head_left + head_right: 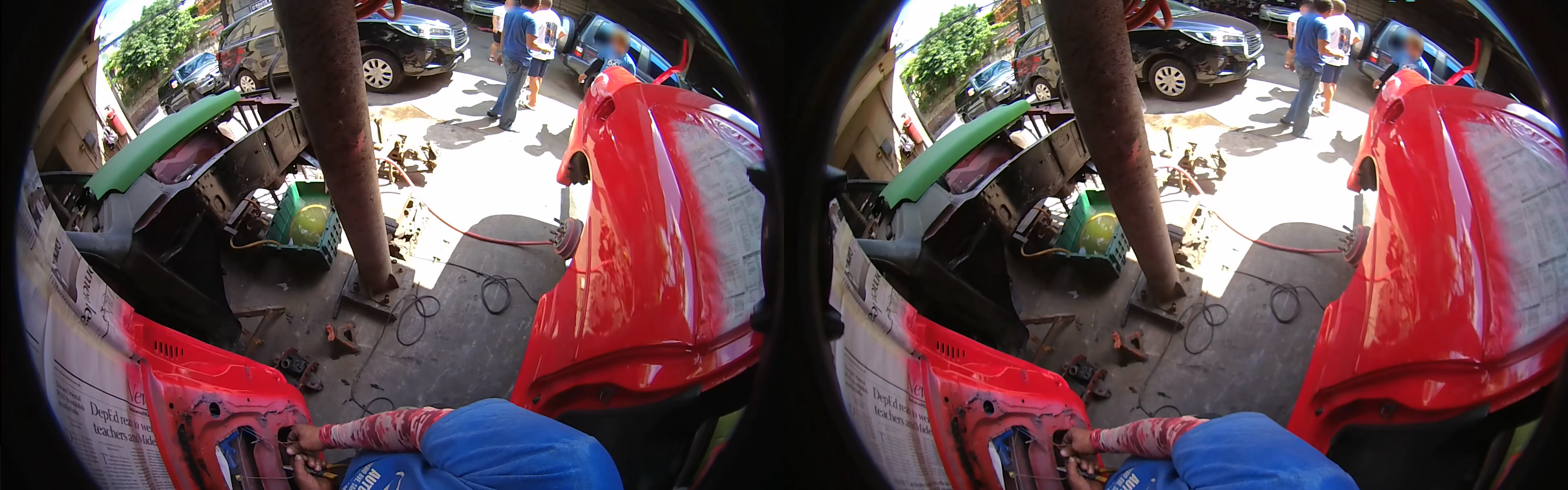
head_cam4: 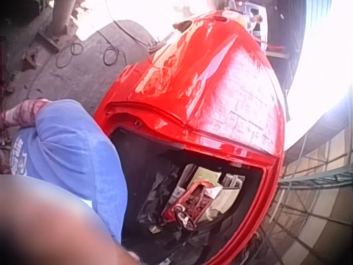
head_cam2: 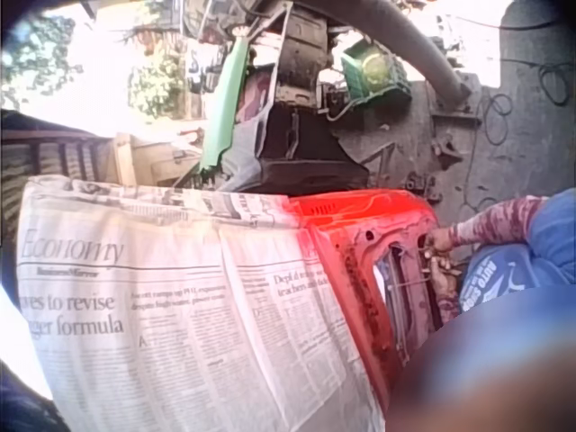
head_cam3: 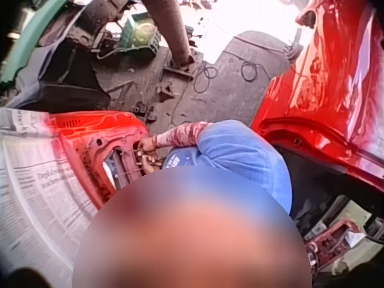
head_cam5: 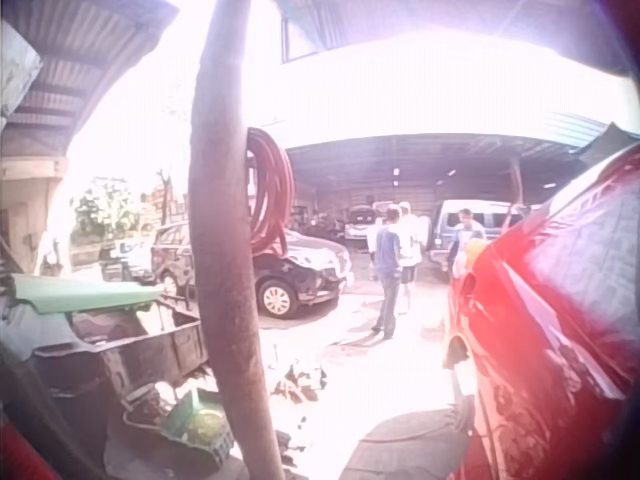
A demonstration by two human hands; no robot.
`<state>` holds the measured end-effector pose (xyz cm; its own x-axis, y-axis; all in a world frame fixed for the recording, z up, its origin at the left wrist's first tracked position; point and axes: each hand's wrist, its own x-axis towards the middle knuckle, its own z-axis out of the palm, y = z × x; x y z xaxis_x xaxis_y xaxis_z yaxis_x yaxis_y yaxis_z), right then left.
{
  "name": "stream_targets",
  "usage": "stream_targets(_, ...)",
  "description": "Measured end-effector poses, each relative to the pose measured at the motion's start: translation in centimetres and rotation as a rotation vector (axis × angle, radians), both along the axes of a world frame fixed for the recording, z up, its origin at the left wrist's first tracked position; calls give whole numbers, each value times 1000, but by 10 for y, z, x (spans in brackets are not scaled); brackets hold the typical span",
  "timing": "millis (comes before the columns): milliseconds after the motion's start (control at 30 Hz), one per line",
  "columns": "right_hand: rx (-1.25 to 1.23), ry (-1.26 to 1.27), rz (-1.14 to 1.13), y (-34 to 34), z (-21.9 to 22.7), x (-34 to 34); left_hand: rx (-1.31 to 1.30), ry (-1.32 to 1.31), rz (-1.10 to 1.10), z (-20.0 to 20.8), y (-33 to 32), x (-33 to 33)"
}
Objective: The person works on the interior wiring of a red car door, using pliers to strip and adjust wires inside the door panel. The person repeatedly manipulates the wires and tools while others stand nearby in the service bay.
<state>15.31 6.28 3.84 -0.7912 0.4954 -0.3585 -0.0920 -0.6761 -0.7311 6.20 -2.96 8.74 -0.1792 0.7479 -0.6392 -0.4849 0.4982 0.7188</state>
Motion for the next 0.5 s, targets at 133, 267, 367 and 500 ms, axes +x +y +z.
stream_targets(133,72,-57,-102,-5,-21,-16,-7,6,-1,4,1,4)
stream_targets(267,251,-194,-138,-5,-22,-17,-10,22,1,16,2,9)
stream_targets(367,202,-122,-68,1,-11,-6,-16,37,3,29,-1,12)
stream_targets(500,274,-180,-90,0,-1,2,8,143,27,35,-3,20)
